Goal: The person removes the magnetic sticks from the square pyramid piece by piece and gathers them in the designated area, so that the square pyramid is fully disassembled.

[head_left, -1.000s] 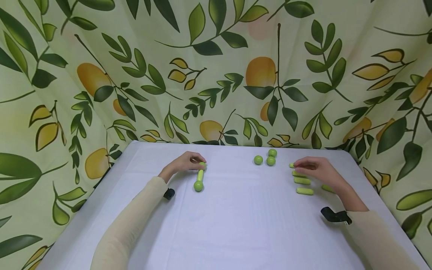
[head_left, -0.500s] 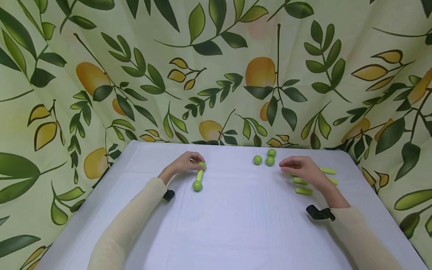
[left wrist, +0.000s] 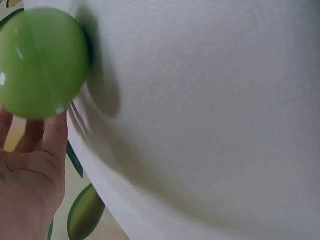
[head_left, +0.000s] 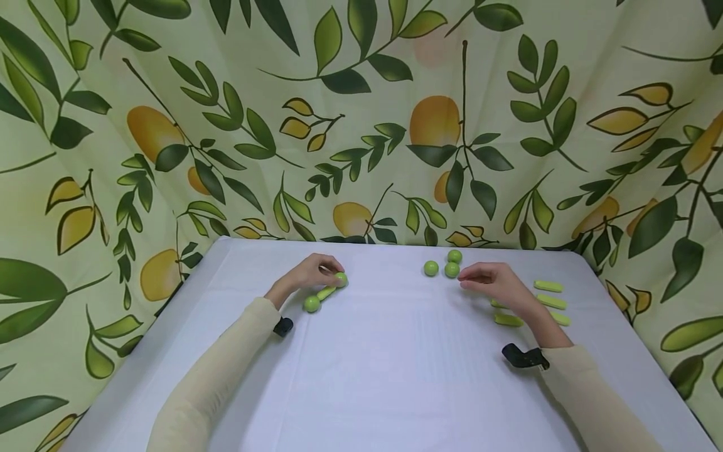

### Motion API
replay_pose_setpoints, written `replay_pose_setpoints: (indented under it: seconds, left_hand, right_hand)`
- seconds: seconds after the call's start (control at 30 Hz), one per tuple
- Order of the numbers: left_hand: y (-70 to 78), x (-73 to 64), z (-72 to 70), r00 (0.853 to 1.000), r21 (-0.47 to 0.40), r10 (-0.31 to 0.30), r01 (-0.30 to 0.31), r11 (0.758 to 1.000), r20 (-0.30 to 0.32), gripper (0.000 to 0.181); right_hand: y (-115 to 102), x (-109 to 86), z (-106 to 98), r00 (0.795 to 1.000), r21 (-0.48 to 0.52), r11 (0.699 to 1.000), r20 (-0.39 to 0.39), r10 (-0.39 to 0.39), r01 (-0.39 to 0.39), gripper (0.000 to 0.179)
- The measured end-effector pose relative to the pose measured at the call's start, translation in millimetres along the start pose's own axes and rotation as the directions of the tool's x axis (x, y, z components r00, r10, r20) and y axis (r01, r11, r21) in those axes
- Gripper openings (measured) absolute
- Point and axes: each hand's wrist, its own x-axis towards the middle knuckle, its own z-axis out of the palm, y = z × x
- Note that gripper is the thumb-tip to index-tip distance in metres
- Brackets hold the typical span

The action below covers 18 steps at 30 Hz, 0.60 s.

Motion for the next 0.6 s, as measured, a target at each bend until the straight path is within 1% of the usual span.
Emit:
replay_pose_setpoints:
  seconds: [0.23,0.33,0.5,0.6]
  left_hand:
    - [4.1,2.5,1.3,0.999,-0.008,0.016,-0.015,1.000,0.041,0.022]
    - [5.2,4.1,2.2,0.997,-0.015,0.039,-0.038,0.999,0.066,0.022]
    - [5.3,6.0,2.8,0.989,-0.044,0.072,-0.067,0.997,0.126,0.022]
    - [4.8,5.3,3.0,0.982,-0.074,0.085,-0.073,0.995,0.168,0.021]
  right_hand:
    - [0,5.1,11,0.999,0.053,0.998,0.014,-0.045,0.044,0.029]
    - [-3,8.9,19,0.999,0.077,0.996,0.025,-0.048,0.046,0.029]
    - [-10,19.9,34,0.998,0.093,0.995,0.049,-0.033,0.028,0.033]
    - [-14,28.4,46,0.997,0.116,0.992,0.065,-0.052,0.044,0.031]
